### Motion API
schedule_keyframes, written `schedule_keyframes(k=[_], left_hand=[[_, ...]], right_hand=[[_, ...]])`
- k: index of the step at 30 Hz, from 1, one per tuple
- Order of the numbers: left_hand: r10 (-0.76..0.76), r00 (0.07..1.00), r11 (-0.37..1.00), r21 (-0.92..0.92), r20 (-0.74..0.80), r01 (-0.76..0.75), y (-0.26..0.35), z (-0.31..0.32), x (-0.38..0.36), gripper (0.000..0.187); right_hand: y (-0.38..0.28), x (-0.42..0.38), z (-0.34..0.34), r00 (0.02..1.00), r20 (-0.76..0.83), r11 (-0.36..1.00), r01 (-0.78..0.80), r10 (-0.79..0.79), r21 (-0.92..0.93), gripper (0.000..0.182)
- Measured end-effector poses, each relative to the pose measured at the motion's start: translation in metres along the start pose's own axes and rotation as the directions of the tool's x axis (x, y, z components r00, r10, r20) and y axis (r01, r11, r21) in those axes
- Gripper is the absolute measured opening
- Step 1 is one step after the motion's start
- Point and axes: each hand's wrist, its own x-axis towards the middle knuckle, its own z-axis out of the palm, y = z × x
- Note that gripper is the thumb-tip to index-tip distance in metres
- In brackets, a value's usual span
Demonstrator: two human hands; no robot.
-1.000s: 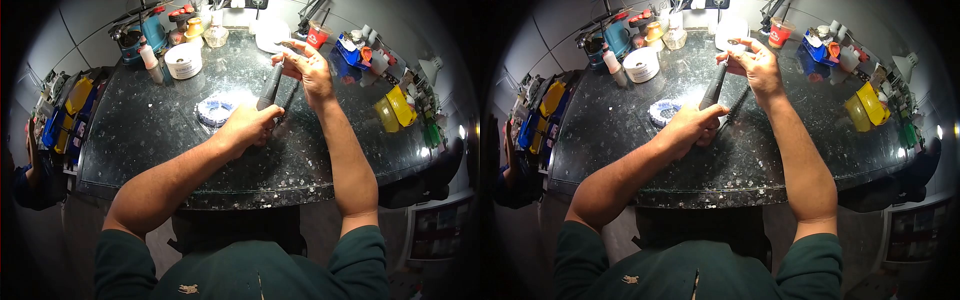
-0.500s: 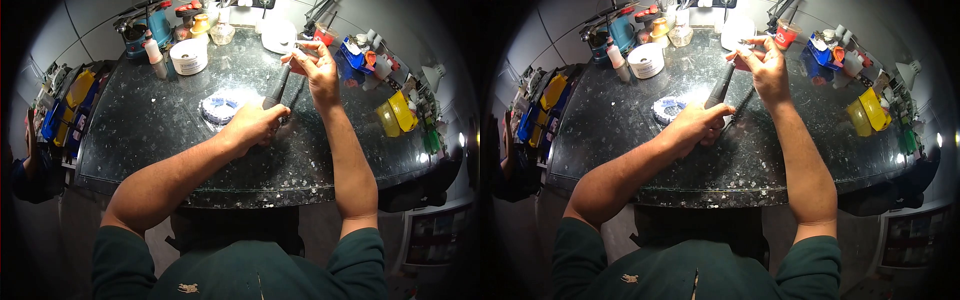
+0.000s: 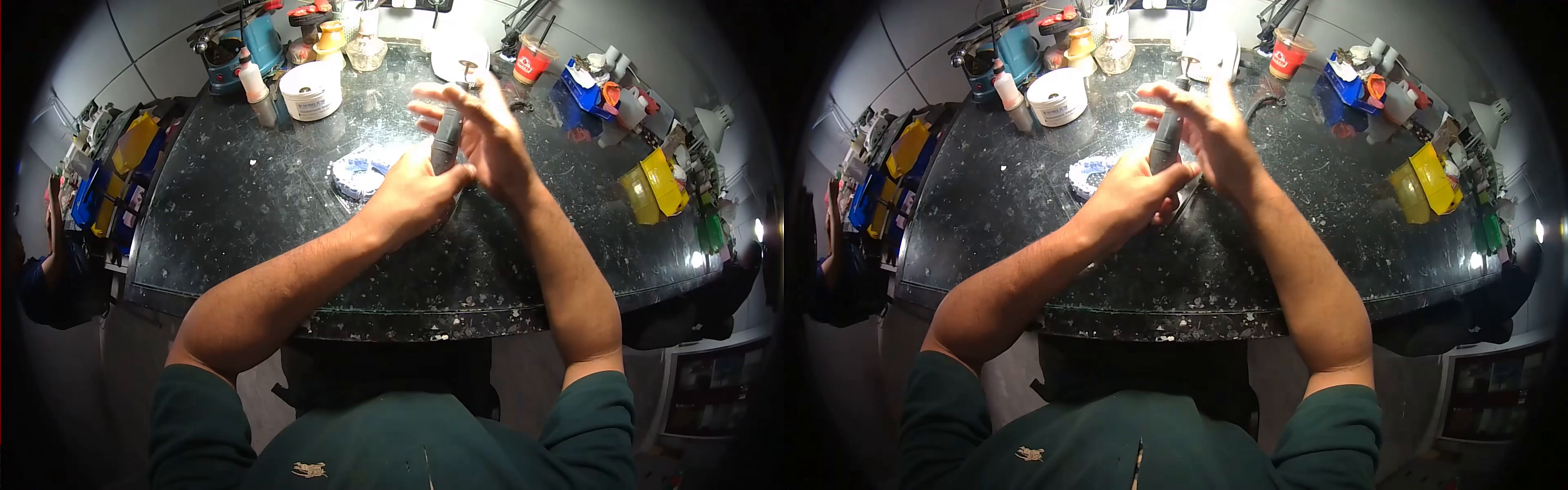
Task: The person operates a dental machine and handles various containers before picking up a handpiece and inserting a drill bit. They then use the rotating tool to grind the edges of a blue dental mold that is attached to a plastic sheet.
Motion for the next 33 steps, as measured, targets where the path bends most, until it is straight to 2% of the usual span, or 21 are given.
schedule_keyframes(k=[1,2,6,8,9,11,12,13,14,15,16,17,20,22,23,25,26,27,29,31,33], left_hand=[[0.128,0.992,0.961,0.249,-0.003,-0.123,0.002,0.0,0.0,0.02],[0.367,0.93,0.886,0.292,0.037,-0.361,-0.015,0.001,0.004,0.021],[0.105,0.994,0.947,0.305,0.018,-0.105,0.003,0.003,-0.011,0.022],[0.048,0.999,0.939,0.34,0.019,-0.051,0.007,0.003,-0.012,0.02],[0.049,0.999,0.939,0.34,0.016,-0.051,0.003,0.005,-0.011,0.02],[0.325,0.92,0.92,0.297,-0.22,-0.255,-0.008,0.01,-0.007,0.02],[0.329,0.919,0.919,0.299,-0.218,-0.258,-0.002,0.009,-0.008,0.02],[0.176,0.978,0.947,0.289,-0.11,-0.138,0.01,0.005,-0.009,0.019],[0.015,1.0,0.956,0.294,0.0,-0.015,0.018,0.001,-0.009,0.018],[-0.195,0.973,0.979,-0.027,0.119,0.2,0.022,-0.003,-0.007,0.015],[-0.222,0.923,0.937,-0.192,0.315,0.29,0.025,-0.008,-0.005,0.016],[-0.202,0.842,0.857,-0.325,0.5,0.399,0.026,-0.012,-0.004,0.017],[-0.12,0.874,0.903,-0.314,0.47,0.293,0.03,-0.011,-0.003,0.014],[0.038,0.908,0.923,-0.364,0.416,0.128,0.027,-0.009,-0.001,0.008],[0.08,0.927,0.909,-0.408,0.367,0.083,0.023,-0.01,0.004,0.011],[0.109,0.966,0.99,-0.116,0.235,-0.083,0.027,-0.016,0.011,0.025],[0.168,0.972,0.969,0.157,0.163,-0.193,0.029,-0.024,0.011,0.039],[0.159,0.982,0.91,0.372,0.098,-0.184,0.036,-0.035,0.012,0.049],[0.265,0.958,0.843,0.455,0.114,-0.287,0.047,-0.059,0.012,0.056],[0.255,0.958,0.689,0.671,0.132,-0.276,0.048,-0.097,0.016,0.06],[0.157,0.981,0.58,0.793,0.114,-0.185,0.046,-0.119,0.006,0.064]], right_hand=[[0.0,-0.005,0.008,0.993,0.01,0.993,-0.115,0.114,0.026,0.057],[-0.002,-0.007,0.002,0.948,-0.012,0.861,-0.295,0.319,-0.415,0.063],[-0.013,-0.01,-0.002,0.946,-0.11,0.681,-0.298,0.306,-0.669,0.044],[-0.011,-0.011,-0.008,0.992,0.12,0.502,0.121,-0.035,-0.857,0.032],[-0.008,-0.01,-0.012,0.992,0.122,0.502,0.124,-0.036,-0.856,0.032],[0.0,-0.006,-0.02,0.923,0.347,0.241,0.378,-0.165,-0.894,0.024],[0.001,-0.004,-0.022,0.892,0.396,0.236,0.442,-0.216,-0.865,0.02],[-0.001,-0.004,-0.022,0.891,0.397,0.235,0.444,-0.22,-0.865,0.02],[-0.002,-0.004,-0.021,0.886,0.375,0.437,0.461,-0.271,-0.772,0.02],[-0.006,-0.006,-0.017,0.884,0.342,0.615,0.466,-0.318,-0.636,0.021],[-0.022,-0.016,-0.004,0.998,0.061,0.916,-0.004,0.031,-0.402,0.028],[-0.02,-0.016,-0.006,0.997,0.037,0.929,-0.046,0.064,-0.366,0.034],[-0.034,-0.015,0.0,0.988,0.055,0.866,-0.1,0.145,-0.49,0.034],[-0.022,-0.012,0.007,0.989,0.147,0.981,0.007,0.023,-0.196,0.039],[-0.023,-0.013,0.006,0.974,0.168,0.988,-0.157,0.152,0.015,0.046],[-0.015,-0.003,0.002,0.988,0.116,0.979,-0.116,0.097,0.165,0.047],[-0.016,-0.003,-0.005,0.991,0.081,0.969,-0.119,0.104,0.218,0.043],[-0.014,0.002,-0.005,0.998,-0.059,0.954,0.044,-0.028,0.296,0.038],[-0.012,0.01,-0.034,0.98,-0.179,0.922,0.146,-0.085,0.358,0.032],[-0.016,0.021,-0.084,0.983,-0.146,0.94,-0.06,0.115,0.335,0.023],[-0.028,0.015,-0.082,0.929,-0.345,0.982,-0.174,0.137,-0.076,0.018]])
